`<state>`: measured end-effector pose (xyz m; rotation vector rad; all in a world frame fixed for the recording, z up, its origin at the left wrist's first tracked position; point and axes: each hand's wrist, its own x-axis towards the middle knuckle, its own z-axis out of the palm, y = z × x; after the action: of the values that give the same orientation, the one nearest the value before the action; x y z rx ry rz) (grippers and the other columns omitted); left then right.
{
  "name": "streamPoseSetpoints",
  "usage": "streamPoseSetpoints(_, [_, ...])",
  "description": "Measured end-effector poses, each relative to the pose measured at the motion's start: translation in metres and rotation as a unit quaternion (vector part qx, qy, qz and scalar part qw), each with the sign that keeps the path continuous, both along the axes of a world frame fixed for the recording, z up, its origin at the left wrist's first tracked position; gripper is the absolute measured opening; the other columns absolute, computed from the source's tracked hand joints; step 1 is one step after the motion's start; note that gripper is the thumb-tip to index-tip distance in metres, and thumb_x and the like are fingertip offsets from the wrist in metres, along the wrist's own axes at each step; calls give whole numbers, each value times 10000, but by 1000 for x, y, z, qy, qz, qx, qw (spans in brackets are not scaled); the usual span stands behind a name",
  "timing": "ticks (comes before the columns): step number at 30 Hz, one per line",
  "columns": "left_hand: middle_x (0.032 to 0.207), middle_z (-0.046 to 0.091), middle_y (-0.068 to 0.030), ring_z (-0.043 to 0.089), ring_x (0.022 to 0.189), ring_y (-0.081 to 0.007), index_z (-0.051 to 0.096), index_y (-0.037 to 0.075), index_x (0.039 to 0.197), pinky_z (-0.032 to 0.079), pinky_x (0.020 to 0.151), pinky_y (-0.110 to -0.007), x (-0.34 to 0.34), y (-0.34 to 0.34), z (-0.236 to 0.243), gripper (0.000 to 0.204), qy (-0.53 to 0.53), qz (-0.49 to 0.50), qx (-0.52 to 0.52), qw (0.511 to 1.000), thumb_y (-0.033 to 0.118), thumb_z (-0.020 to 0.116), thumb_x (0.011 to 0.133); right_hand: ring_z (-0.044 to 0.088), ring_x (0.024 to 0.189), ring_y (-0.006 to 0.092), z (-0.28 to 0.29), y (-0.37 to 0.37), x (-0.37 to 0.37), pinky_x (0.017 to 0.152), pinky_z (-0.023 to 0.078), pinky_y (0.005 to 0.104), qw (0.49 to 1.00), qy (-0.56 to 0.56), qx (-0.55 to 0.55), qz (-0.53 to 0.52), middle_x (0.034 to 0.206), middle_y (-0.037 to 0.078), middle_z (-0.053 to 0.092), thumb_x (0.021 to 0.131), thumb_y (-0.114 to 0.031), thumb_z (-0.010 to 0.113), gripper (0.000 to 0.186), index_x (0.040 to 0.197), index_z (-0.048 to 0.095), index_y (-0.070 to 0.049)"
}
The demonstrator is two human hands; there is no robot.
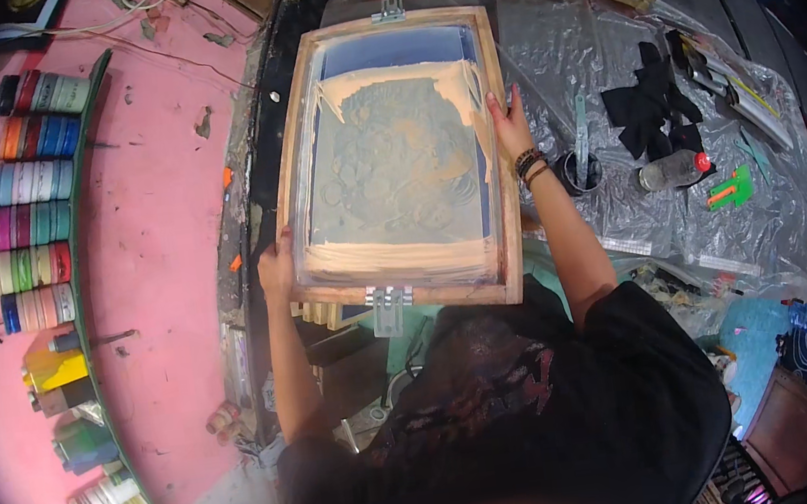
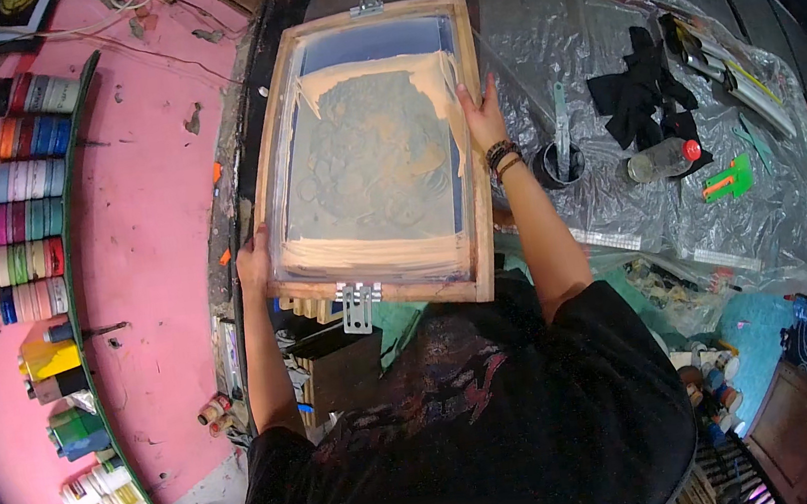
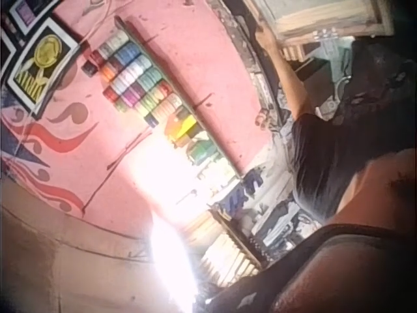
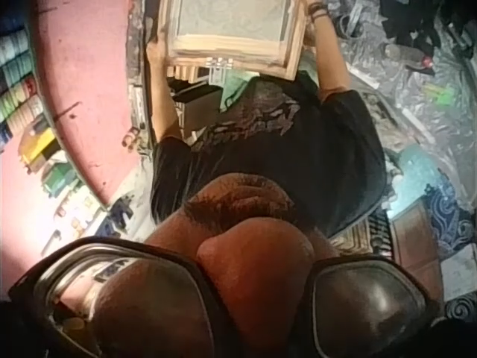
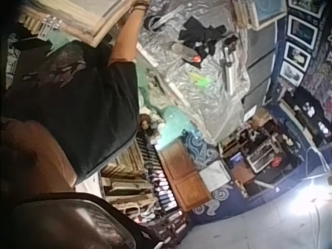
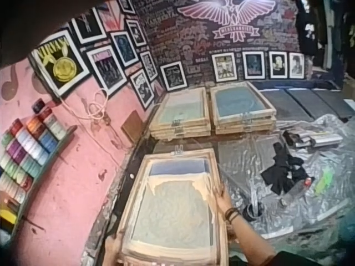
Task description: Prepare a screen printing screen by applying ink to the mesh.
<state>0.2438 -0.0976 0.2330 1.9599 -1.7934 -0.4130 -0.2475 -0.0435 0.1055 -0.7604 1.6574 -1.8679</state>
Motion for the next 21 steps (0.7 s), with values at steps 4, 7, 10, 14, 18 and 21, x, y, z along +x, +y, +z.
streamPoseSetpoints(4, [1092,692,-301,654,1123,-397,690,-60,1156,480,955,-443,-13,-48,-2,835,-6,-24,30,999,710,553,863,390,1422,331,-6,-24,-17,1159,304,361,998,34,15,-49,1529,279,378,955,-616,553,966,1564,177,32])
streamPoseSetpoints(7, [1086,693,-301,661,1108,-393,693,-44,1163,484,949,-440,-17,-86,-11,822,4,-38,51,998,709,552,865,386,1425,342,-2,-36,-25,1158,304,369,995,22,67,-66,1537,244,391,977,-655,454,910,1565,217,-2])
streamPoseSetpoints(10, [1072,702,-288,669,1088,-385,692,-71,1136,489,935,-421,-25,-113,-19,831,42,-74,68,994,703,550,870,382,1427,365,15,-38,-21,1157,306,387,994,-5,84,-68,1536,227,405,993,-682,337,859,1554,273,-35])
streamPoseSetpoints(14, [1086,705,-271,670,1082,-355,676,-95,1151,479,948,-388,-30,-142,-34,823,71,-94,99,988,677,555,892,382,1431,333,3,-48,-37,1164,291,375,991,6,92,-100,1523,204,429,1015,-671,280,819,1520,352,-30])
streamPoseSetpoints(18, [1100,701,-274,667,1088,-352,662,-114,1161,477,951,-393,-13,-166,-68,813,127,-124,116,977,654,547,919,393,1420,372,4,-55,-32,1160,304,414,980,41,147,-128,1516,209,443,1016,-655,272,776,1504,395,-66])
streamPoseSetpoints(21, [1141,686,-280,647,1126,-357,639,-126,1189,467,965,-395,-6,-175,-81,805,163,-128,134,969,634,536,944,398,1410,407,12,-60,-19,1161,307,443,968,54,206,-133,1501,231,454,1011,-652,259,773,1493,415,-68])
